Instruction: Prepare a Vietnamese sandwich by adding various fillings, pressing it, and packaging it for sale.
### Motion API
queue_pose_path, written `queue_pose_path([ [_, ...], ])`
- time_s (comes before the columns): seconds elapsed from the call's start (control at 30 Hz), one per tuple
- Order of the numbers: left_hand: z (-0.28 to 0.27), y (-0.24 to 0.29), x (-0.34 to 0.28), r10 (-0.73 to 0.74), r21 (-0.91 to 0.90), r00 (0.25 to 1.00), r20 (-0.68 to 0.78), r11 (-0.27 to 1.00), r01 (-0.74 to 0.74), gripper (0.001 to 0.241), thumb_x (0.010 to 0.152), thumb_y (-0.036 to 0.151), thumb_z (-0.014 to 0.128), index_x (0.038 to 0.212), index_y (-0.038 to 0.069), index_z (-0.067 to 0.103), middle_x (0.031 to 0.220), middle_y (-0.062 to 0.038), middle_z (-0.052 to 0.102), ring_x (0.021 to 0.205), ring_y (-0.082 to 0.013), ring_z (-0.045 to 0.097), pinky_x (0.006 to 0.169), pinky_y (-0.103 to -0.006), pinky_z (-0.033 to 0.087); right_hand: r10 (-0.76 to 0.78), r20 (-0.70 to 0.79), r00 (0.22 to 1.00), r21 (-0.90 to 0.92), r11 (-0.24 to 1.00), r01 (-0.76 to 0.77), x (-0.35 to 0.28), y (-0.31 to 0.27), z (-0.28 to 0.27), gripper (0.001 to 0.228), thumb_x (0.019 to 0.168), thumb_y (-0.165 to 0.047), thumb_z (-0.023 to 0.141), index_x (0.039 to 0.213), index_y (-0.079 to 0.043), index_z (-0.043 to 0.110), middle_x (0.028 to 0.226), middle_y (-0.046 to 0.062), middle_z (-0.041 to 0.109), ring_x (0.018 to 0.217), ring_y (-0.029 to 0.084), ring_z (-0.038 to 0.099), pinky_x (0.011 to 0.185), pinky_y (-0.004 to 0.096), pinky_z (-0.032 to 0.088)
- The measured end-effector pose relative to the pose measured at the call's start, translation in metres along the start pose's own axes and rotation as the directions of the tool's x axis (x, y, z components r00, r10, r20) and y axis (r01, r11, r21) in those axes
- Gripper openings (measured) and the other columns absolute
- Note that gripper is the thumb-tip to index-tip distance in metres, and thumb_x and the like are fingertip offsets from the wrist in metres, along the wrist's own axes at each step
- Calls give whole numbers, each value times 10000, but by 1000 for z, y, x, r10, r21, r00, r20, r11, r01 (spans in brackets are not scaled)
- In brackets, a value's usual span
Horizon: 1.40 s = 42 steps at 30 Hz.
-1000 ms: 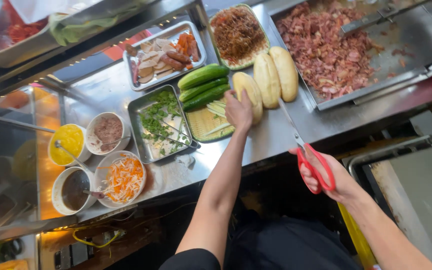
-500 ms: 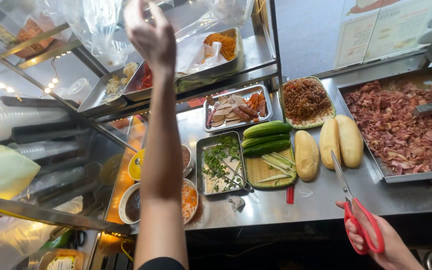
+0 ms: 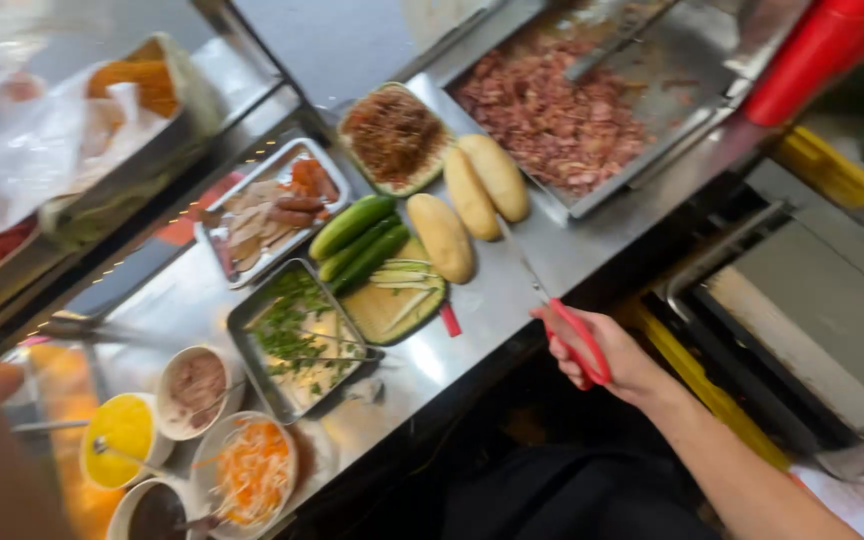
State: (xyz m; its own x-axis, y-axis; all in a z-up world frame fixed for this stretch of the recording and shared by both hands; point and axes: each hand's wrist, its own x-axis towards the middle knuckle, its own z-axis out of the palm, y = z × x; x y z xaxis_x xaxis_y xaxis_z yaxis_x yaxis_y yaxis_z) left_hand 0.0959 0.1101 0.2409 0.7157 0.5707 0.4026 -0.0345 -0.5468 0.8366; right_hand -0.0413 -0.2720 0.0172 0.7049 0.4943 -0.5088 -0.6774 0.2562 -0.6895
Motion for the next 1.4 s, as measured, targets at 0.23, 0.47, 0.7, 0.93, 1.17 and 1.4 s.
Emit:
queue_pose_path([
  [0.23,-45,-9,-107,-87,-258,996,16,962,88,381,1015,114,520,1393,131,472,1298,-209,616,881,-295,729,674,-379,606,-44,64,997,-76,996,49,12,1,-3,469,1000,-335,598,1361,-37,603,725,-20,559,524,83,520,434,248,428],
  [0.47,-22,-29,-193,-167,-519,977,136,827,214,584,982,52,526,1532,177,375,1407,-221,552,916,-296,731,673,-370,654,-76,197,977,-123,987,102,38,-29,29,481,1032,-383,590,1393,-65,575,781,-27,569,580,72,534,508,236,447],
  [0.7,35,-104,-295,183,-516,905,383,855,46,481,969,-176,525,1311,124,680,1601,-179,410,1408,-355,549,981,-472,619,-199,171,965,82,979,188,51,-71,-7,655,971,-576,590,1382,-68,531,970,79,642,767,162,676,607,318,570],
  [0.93,94,-73,-279,-293,-802,784,548,83,592,810,861,393,677,1539,362,236,1551,-73,412,1421,-356,438,1138,-526,416,-551,186,813,-162,799,579,25,-66,-6,754,881,-182,807,1485,-71,370,1304,135,641,1202,205,654,1015,354,556],
  [1.17,162,-106,-248,-229,-746,710,666,-207,633,794,1171,659,469,1495,-66,455,1249,-236,629,1109,-348,671,964,-482,580,-566,254,784,-297,726,621,-2,-36,10,778,896,-54,732,1558,-60,323,1261,88,631,1093,148,636,954,323,555],
  [1.4,148,-97,-170,-404,-864,821,403,128,487,640,1003,660,462,1328,109,493,953,-102,611,741,-282,688,622,-456,621,39,301,953,-240,970,36,-52,-34,18,677,956,-312,619,1558,-52,447,838,4,552,648,101,541,590,263,504],
])
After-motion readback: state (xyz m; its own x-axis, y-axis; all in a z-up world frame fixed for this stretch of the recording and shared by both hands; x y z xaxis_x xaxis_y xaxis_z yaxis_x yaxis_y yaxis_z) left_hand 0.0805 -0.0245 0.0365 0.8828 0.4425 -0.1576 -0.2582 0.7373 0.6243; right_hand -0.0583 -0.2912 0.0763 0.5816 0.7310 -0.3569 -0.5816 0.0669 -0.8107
